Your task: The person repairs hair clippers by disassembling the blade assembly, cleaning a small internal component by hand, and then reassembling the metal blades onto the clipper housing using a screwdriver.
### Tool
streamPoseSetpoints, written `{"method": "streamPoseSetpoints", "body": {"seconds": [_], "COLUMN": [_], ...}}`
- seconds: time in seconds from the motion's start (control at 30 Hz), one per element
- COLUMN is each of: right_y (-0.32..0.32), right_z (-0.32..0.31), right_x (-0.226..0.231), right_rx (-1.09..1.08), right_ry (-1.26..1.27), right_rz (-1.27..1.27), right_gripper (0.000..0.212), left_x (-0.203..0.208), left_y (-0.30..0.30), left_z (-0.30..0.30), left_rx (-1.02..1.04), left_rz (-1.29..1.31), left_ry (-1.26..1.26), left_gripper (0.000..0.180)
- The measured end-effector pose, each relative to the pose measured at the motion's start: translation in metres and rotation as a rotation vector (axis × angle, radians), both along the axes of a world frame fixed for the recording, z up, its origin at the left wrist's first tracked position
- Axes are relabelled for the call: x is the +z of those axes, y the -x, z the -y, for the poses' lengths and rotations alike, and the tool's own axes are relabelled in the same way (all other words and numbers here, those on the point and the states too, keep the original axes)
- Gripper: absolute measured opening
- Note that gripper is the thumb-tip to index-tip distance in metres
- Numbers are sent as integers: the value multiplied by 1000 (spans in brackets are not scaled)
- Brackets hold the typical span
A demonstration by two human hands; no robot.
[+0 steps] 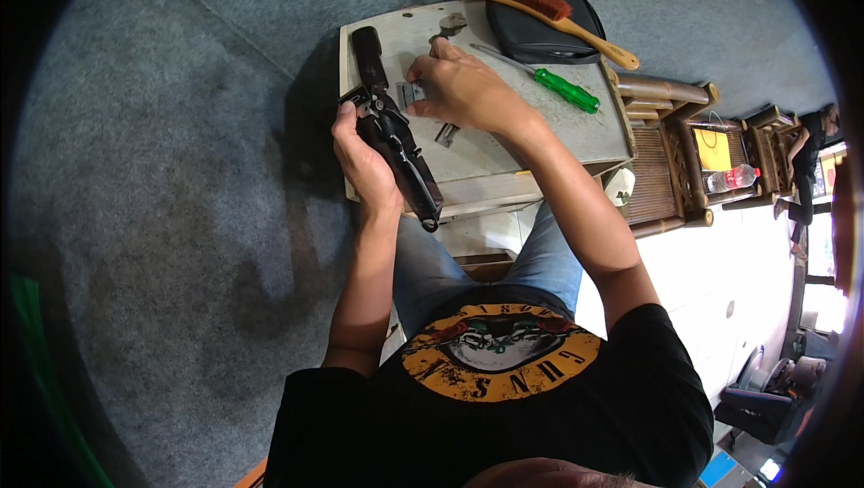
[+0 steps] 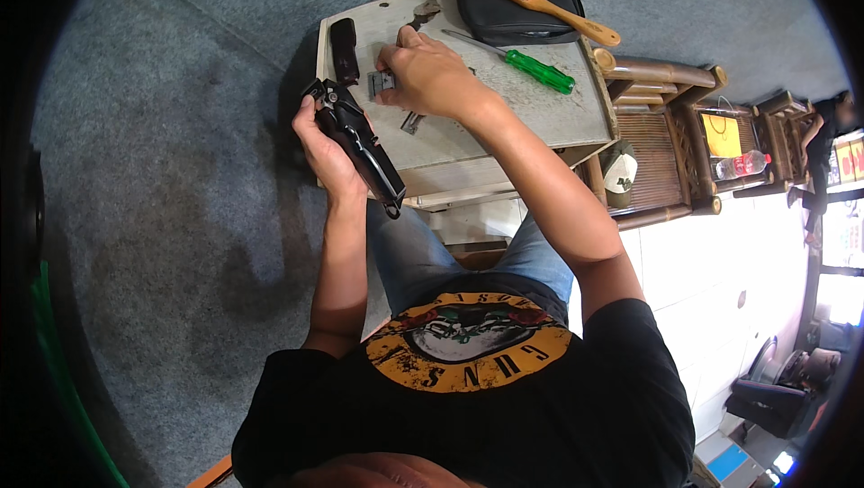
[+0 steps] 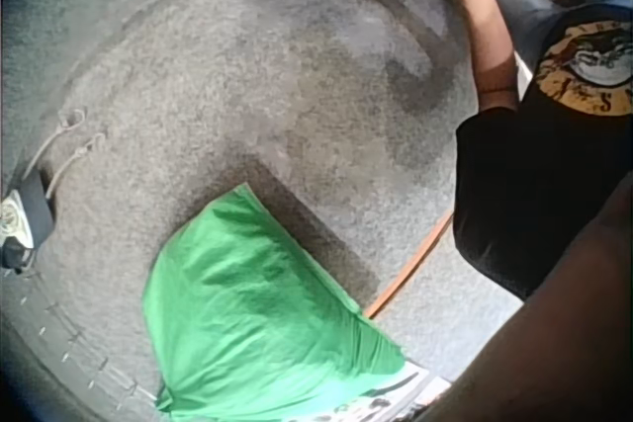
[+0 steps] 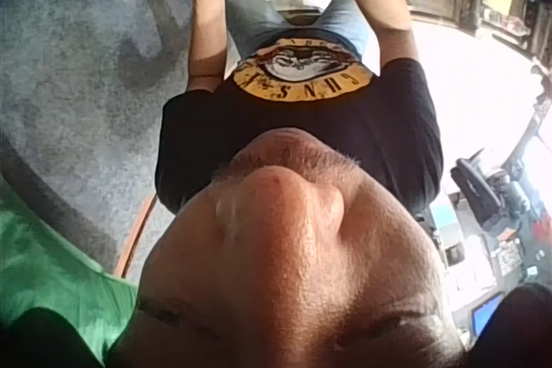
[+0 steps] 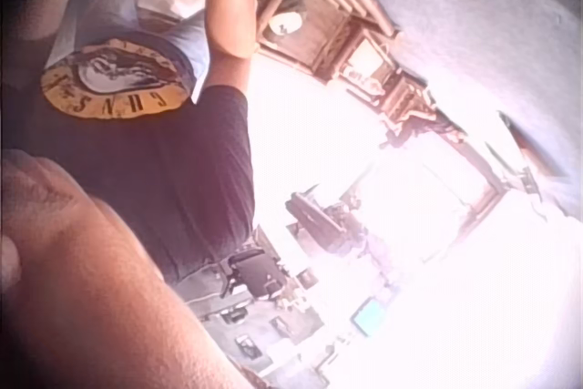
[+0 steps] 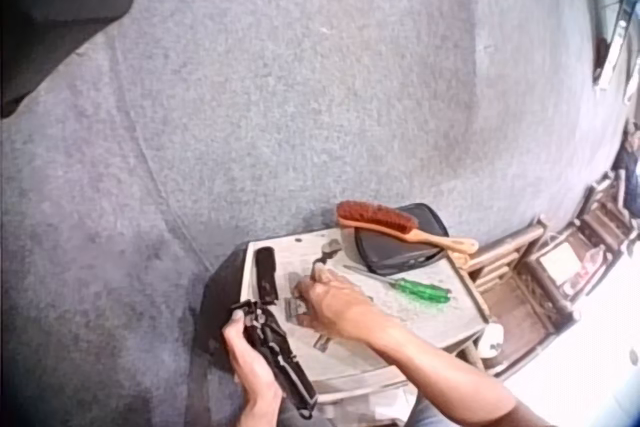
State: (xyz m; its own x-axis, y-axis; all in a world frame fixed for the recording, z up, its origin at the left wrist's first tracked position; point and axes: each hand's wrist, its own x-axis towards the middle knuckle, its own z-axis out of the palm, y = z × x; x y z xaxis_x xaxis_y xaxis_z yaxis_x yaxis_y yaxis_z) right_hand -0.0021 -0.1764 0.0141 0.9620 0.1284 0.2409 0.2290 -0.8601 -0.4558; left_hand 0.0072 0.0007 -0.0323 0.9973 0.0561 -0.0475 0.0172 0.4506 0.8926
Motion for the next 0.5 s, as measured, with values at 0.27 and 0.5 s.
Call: {"method": "streamPoseSetpoints", "body": {"seconds": [0.27, 0.5], "right_y": [2, 4], "right_z": [4, 3], "right_x": [-3, -6], "right_rx": [47, -57], "right_ry": [-181, -355], "right_rz": [79, 65], "right_gripper": [42, 31], "left_x": [-4, 1], "left_y": [-1, 2], "left_z": [2, 2], "left_rx": [47, 3], "left_rz": [20, 28], "left_ry": [-38, -61], "left_gripper": [47, 45]}}
